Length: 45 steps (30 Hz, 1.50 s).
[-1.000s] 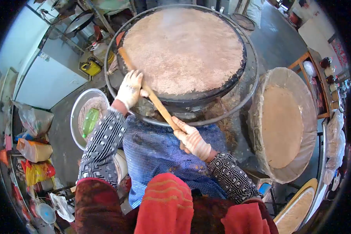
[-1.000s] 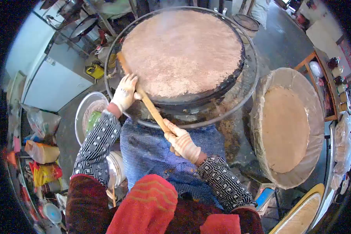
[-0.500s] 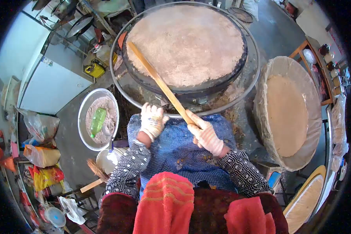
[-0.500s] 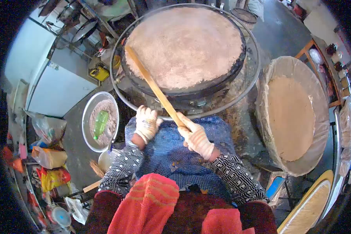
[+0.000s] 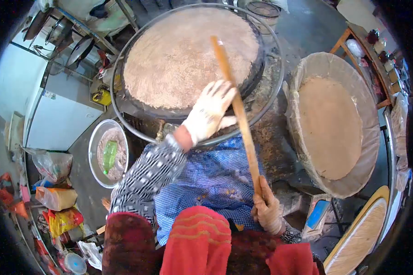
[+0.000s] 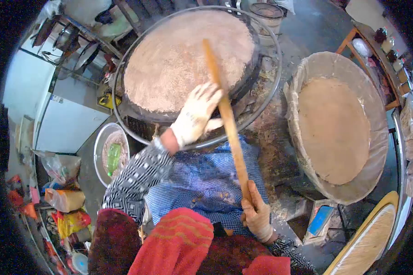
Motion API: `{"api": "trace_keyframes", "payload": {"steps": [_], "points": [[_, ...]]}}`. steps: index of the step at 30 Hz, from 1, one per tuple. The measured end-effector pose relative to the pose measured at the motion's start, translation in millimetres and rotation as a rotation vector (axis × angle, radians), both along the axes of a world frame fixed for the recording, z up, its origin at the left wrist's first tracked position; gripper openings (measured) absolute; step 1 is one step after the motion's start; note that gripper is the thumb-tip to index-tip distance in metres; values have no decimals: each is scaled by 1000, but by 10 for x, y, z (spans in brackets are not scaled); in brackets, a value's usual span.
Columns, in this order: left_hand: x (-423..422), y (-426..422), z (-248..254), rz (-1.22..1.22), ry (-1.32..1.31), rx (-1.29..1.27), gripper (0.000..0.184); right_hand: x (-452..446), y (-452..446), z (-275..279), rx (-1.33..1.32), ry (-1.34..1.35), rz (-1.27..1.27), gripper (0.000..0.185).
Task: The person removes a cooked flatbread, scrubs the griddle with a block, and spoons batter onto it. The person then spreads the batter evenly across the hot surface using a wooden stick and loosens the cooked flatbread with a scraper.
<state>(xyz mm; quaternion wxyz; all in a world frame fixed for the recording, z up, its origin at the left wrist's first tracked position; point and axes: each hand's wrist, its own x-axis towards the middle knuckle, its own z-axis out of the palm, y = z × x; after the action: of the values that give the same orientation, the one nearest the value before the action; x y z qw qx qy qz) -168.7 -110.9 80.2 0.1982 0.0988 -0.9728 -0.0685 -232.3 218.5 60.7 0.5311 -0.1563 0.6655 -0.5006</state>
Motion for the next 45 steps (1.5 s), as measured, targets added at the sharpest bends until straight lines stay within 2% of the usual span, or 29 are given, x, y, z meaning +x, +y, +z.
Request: {"api": "trace_keyframes", "payload": {"steps": [2, 3, 4, 5, 6, 8, 10, 13, 17, 20, 22, 24, 26, 28, 29, 30, 32, 33, 34, 36, 37, 38, 39, 40, 42, 43, 44, 45], "points": [[-392, -222, -402, -59, -185, -64, 81, 10, -122, -14, 16, -60, -46, 58], [-460, -332, -662, -72, -154, -172, 79, -16, -199, -102, -33, -213, -18, 58], [-521, -397, -581, -70, -151, -173, 79, -69, -275, -154, -84, -366, 13, 58], [-563, -480, -407, -13, -264, -107, 78, -150, -350, -175, -121, -538, -2, 58], [-538, -561, -316, 44, -388, -34, 76, -215, -419, -207, -120, -548, -1, 58], [-379, -783, -349, 78, -320, -129, 72, -336, -598, -277, -270, -875, 66, 56], [-127, -1063, -447, 125, -237, -157, 69, -391, -841, -283, -252, -912, 118, 52], [326, -1238, -383, 259, -272, -141, 64, -345, -1216, -221, -183, -986, 240, 45], [925, -1367, -464, 393, -273, -131, 62, -144, -1485, -201, -170, -1003, 316, 46], [1627, -1391, -577, 402, -195, -142, 67, 78, -1636, -155, -114, -872, 402, 53], [1976, -1340, -606, 461, -214, -174, 70, 262, -1772, -187, -155, -461, 577, 52], [2233, -1187, -586, 545, -217, -162, 75, 383, -1773, -235, -132, -443, 546, 53], [2429, -921, -503, 635, -143, -107, 74, 443, -1801, -188, -136, -125, 616, 52], [2558, -681, -512, 667, 22, -263, 70, 367, -1748, -94, -161, 5, 551, 51], [2555, -595, -488, 605, 56, -182, 69, 288, -1754, -299, -309, 223, 482, 51], [2471, -505, -381, 563, -104, -136, 61, 158, -1767, -553, -453, 442, 417, 50], [2615, -506, -951, 494, -277, -103, 48, -262, -1839, -705, -373, 1153, 543, 46], [2574, -472, -940, 493, -232, -108, 32, -391, -1903, -527, -198, 1303, 604, 46], [2504, -452, -891, 489, -225, -107, 32, -527, -1984, -347, -16, 1447, 656, 47], [2376, -290, -813, 542, -302, -42, 29, -1035, -2057, -523, -335, 1489, 382, 51], [2278, -209, -804, 574, -315, -113, 28, -1231, -2030, -578, -348, 1399, 267, 50], [2178, -125, -818, 598, -336, -102, 31, -1209, -2066, -353, -364, 1310, 149, 49], [2084, -10, -877, 619, -282, -101, 31, -1161, -1903, -97, -110, 545, -37, 45], [1961, 94, -931, 639, -226, -99, 31, -1026, -1823, 18, -150, 464, -160, 42], [1672, 316, -935, 696, -232, -27, 32, -870, -1572, -186, -226, -37, -85, 45], [1519, 459, -884, 676, -140, 20, 33, -650, -1417, -350, -226, 29, 16, 46], [1434, 575, -988, 595, 85, 93, 39, -382, -1295, -445, -227, 96, 120, 48], [1325, 693, -995, 517, 267, 154, 45, -224, -1208, -252, -124, 51, 186, 50]]}}
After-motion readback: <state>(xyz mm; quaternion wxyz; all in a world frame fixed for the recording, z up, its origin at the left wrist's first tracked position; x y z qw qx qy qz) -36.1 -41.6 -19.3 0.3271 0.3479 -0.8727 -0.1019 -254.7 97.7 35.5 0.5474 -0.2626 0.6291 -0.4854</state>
